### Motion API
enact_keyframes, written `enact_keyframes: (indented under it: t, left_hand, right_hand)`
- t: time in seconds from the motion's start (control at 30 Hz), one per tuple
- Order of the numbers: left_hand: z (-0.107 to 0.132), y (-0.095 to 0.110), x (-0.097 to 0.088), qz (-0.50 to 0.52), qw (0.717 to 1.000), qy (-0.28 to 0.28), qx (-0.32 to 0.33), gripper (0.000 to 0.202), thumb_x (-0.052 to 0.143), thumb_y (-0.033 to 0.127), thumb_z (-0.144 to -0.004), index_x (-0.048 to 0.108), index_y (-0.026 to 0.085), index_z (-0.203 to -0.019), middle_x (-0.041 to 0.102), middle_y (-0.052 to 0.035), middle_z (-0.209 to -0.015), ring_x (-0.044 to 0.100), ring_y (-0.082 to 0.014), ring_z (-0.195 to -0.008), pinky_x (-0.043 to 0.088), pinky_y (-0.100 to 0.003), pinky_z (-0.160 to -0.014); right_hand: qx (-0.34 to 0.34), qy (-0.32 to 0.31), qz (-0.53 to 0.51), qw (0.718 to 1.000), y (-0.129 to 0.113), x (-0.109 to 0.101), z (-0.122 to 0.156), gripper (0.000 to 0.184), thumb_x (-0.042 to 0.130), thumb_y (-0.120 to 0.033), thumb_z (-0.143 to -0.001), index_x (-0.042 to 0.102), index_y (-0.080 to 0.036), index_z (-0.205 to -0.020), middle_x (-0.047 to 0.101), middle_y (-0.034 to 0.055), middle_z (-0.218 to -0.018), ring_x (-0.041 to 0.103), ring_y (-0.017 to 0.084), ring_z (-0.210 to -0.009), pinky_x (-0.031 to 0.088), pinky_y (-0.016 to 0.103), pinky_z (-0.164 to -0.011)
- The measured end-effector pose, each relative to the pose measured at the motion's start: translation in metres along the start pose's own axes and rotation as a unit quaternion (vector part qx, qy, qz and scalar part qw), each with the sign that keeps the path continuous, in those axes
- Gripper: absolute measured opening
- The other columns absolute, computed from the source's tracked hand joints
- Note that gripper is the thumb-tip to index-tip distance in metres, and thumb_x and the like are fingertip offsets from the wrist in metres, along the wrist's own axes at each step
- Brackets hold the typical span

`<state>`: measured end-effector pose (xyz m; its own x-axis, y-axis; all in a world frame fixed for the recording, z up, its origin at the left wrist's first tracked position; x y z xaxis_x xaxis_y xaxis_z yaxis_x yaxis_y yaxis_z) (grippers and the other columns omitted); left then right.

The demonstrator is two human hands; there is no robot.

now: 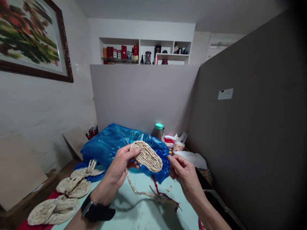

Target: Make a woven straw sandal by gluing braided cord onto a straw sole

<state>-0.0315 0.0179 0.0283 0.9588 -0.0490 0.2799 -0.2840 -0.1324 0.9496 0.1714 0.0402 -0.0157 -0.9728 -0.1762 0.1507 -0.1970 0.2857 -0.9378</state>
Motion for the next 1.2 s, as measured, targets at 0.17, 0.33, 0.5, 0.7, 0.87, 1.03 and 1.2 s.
enact_keyframes:
  t: [0.17, 0.33, 0.5, 0.7, 0.87, 1.03, 1.2]
  left_hand:
    - [0.002, 0.001, 0.002, 0.023, 1.000, 0.006, 0.012, 0.022, 0.070, 0.030, -0.080, 0.072, 0.013, -0.095, 0.066, -0.0014, -0.071, 0.055, -0.0098, -0.058, 0.048, -0.018, -0.048]
    - [0.003, 0.002, 0.005, 0.025, 1.000, 0.006, 0.015, 0.024, 0.075, 0.028, -0.076, 0.075, 0.013, -0.094, 0.068, -0.0028, -0.071, 0.058, -0.0124, -0.063, 0.052, -0.020, -0.051]
    - [0.007, 0.006, 0.008, 0.027, 0.999, 0.020, 0.023, 0.022, 0.079, 0.027, -0.071, 0.077, 0.014, -0.089, 0.071, -0.0031, -0.072, 0.061, -0.0136, -0.065, 0.054, -0.021, -0.055]
    - [0.011, 0.004, 0.015, 0.022, 0.999, 0.027, 0.028, 0.023, 0.081, 0.028, -0.068, 0.078, 0.014, -0.086, 0.071, -0.0029, -0.070, 0.060, -0.0133, -0.063, 0.052, -0.022, -0.056]
    - [0.013, -0.001, 0.020, 0.017, 0.999, 0.025, 0.024, 0.020, 0.083, 0.026, -0.065, 0.077, 0.013, -0.077, 0.067, -0.0014, -0.064, 0.056, -0.0114, -0.060, 0.047, -0.020, -0.056]
    - [0.017, -0.006, 0.023, 0.020, 1.000, 0.017, 0.012, 0.017, 0.083, 0.028, -0.064, 0.074, 0.013, -0.068, 0.065, -0.0012, -0.062, 0.056, -0.0130, -0.063, 0.046, -0.024, -0.062]
    - [0.014, -0.014, 0.022, 0.015, 0.999, 0.027, 0.017, 0.017, 0.082, 0.027, -0.065, 0.072, 0.013, -0.065, 0.062, 0.0004, -0.058, 0.051, -0.0113, -0.057, 0.042, -0.024, -0.059]
  right_hand:
    - [-0.024, -0.035, 0.018, 0.999, -0.014, 0.005, 0.004, 0.033, 0.062, -0.049, -0.088, 0.055, -0.017, -0.081, 0.062, 0.0006, -0.073, 0.058, 0.012, -0.059, 0.046, 0.024, -0.060]
    - [-0.035, -0.026, 0.040, 0.998, -0.016, 0.007, 0.010, 0.037, 0.057, -0.048, -0.091, 0.053, -0.017, -0.071, 0.058, -0.0013, -0.060, 0.050, 0.009, -0.050, 0.039, 0.021, -0.052]
    - [-0.052, 0.018, 0.052, 0.997, -0.021, 0.002, 0.010, 0.048, 0.057, -0.050, -0.090, 0.041, -0.019, -0.058, 0.041, -0.0063, -0.047, 0.036, 0.007, -0.045, 0.030, 0.020, -0.047]
    - [-0.044, -0.063, 0.044, 0.996, -0.035, 0.014, 0.013, 0.031, 0.061, -0.047, -0.087, 0.064, -0.019, -0.101, 0.063, 0.0009, -0.086, 0.058, 0.013, -0.069, 0.047, 0.024, -0.068]
    - [-0.037, -0.078, 0.030, 0.996, -0.037, 0.020, 0.016, 0.030, 0.063, -0.044, -0.086, 0.071, -0.016, -0.094, 0.063, 0.0016, -0.080, 0.054, 0.014, -0.073, 0.044, 0.023, -0.068]
    - [-0.031, -0.060, 0.012, 0.998, -0.032, 0.014, 0.018, 0.030, 0.065, -0.045, -0.084, 0.073, -0.016, -0.084, 0.061, 0.0010, -0.072, 0.052, 0.014, -0.071, 0.041, 0.023, -0.067]
    - [-0.015, -0.034, -0.006, 0.999, -0.026, 0.015, 0.018, 0.033, 0.066, -0.047, -0.084, 0.073, -0.015, -0.086, 0.063, 0.0024, -0.075, 0.054, 0.014, -0.070, 0.042, 0.024, -0.065]
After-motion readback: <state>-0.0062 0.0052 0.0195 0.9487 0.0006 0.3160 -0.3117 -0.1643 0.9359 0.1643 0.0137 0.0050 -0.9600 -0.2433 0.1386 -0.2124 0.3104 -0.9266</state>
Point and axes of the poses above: each hand's wrist, its own z-axis away from the middle knuckle, its own x-axis out of the palm, y = z × x, the point moved 3 cm from there along -z, towards the middle knuckle
